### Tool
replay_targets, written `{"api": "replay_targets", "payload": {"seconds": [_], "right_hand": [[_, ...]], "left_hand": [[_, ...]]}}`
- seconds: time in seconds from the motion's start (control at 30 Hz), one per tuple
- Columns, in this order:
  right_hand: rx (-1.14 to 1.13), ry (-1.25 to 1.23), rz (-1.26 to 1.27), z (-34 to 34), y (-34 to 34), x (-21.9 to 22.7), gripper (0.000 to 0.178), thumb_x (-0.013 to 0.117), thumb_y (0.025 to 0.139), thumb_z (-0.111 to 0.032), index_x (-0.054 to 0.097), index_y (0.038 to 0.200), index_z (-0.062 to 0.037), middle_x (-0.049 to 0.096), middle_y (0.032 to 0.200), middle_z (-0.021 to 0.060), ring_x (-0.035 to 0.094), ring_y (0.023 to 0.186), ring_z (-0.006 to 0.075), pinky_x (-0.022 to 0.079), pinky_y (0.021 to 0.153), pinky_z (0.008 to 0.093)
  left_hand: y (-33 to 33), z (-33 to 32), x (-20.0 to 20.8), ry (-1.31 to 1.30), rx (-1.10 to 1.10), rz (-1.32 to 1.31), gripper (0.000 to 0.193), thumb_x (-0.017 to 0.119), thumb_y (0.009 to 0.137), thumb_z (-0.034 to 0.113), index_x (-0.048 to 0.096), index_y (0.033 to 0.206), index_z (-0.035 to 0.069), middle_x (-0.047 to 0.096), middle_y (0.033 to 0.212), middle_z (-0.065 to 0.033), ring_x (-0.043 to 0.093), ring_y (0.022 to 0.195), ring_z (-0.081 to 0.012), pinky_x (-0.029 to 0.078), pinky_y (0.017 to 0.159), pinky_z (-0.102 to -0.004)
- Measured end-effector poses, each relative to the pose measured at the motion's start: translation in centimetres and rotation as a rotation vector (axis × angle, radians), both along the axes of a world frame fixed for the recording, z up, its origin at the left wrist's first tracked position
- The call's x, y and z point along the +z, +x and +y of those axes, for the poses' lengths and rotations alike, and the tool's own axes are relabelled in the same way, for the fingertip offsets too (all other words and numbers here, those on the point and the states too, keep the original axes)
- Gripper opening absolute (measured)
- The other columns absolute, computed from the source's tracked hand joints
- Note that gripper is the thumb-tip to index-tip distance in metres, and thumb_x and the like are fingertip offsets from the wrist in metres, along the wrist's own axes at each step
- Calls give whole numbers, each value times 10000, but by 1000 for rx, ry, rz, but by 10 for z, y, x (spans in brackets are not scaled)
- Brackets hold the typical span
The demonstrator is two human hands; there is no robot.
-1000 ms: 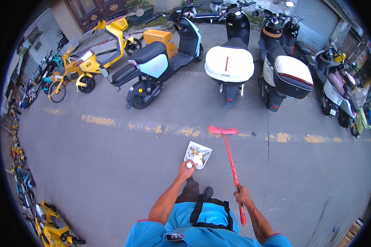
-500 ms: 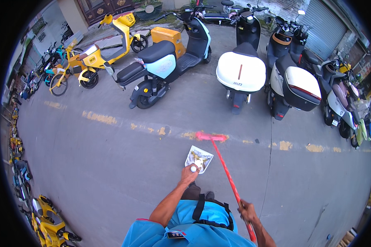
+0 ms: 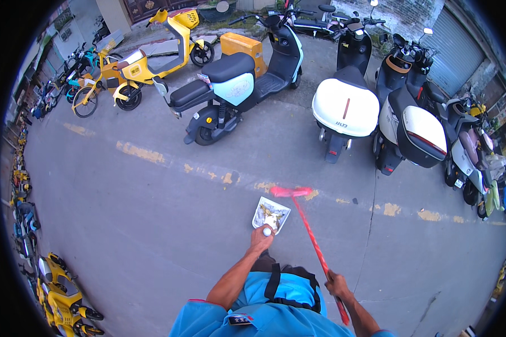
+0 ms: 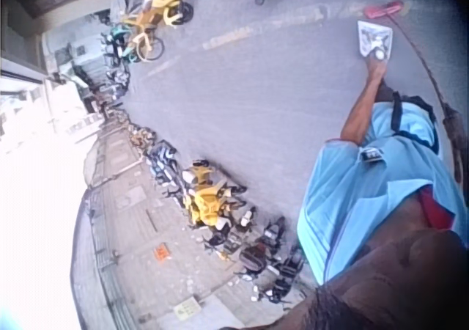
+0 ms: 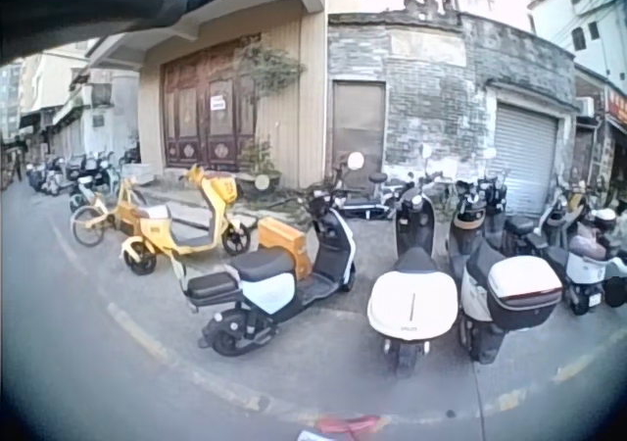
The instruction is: The person sweeps a paved outdoor area with a red broom while holding a dustpan in the other hand. They move between rows of parked scooters and bicycles, sweeping debris into the dustpan.
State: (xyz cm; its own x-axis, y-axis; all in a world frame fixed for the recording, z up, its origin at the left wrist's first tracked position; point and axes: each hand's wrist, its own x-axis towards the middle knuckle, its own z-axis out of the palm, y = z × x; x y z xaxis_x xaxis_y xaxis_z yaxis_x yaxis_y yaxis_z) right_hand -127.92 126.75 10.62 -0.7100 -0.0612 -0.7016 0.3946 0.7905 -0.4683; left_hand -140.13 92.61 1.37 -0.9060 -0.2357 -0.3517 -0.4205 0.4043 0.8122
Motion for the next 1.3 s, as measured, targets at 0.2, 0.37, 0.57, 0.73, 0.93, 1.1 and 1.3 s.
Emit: {"api": "replay_targets", "payload": {"seconds": [0.2,0.37,0.57,0.73,0.93,1.1,1.3], "right_hand": [[-227,-61,-294,16,31,93,626,604,850,-45,410,1445,-11,612,748,108,555,561,155,467,515,333],[-201,-130,-133,-6,-20,80,589,589,853,-41,440,1422,-4,573,714,76,530,530,133,441,466,311],[-68,-194,30,-14,-164,-8,502,592,846,-65,517,1339,-2,558,648,65,531,470,140,456,440,329],[-24,-158,187,-58,-286,-68,421,595,820,-76,566,1230,11,590,624,103,595,462,184,497,459,352],[153,-73,229,-48,-307,-77,210,600,794,-82,567,974,22,585,602,137,625,501,234,498,488,403],[281,-36,134,22,-211,-33,173,610,811,-90,524,935,-4,585,608,140,618,505,250,492,504,416],[157,-20,-291,46,-92,70,613,585,870,-39,397,1453,-21,614,775,113,560,544,171,471,486,323]], "left_hand": [[-3,-11,1,-9,1,-10,161,737,782,241,684,834,98,696,819,-163,680,837,-346,515,711,-429],[-1,-2,-4,1,-18,66,152,731,777,254,682,828,119,681,820,-197,648,854,-420,508,713,-474],[-5,-2,-5,8,2,28,147,728,778,247,683,824,114,685,838,-193,641,867,-426,514,735,-464],[-12,6,9,-16,8,3,114,713,774,191,684,834,100,685,826,-181,659,848,-396,525,727,-434],[-18,15,20,16,79,44,101,698,778,166,676,835,85,681,837,-189,655,853,-402,524,730,-420],[-15,15,7,6,61,55,82,686,775,138,669,830,81,676,846,-195,650,860,-403,521,725,-422],[-18,15,-1,39,-6,71,99,702,782,147,659,826,69,672,811,-184,661,803,-377,515,700,-412]]}}
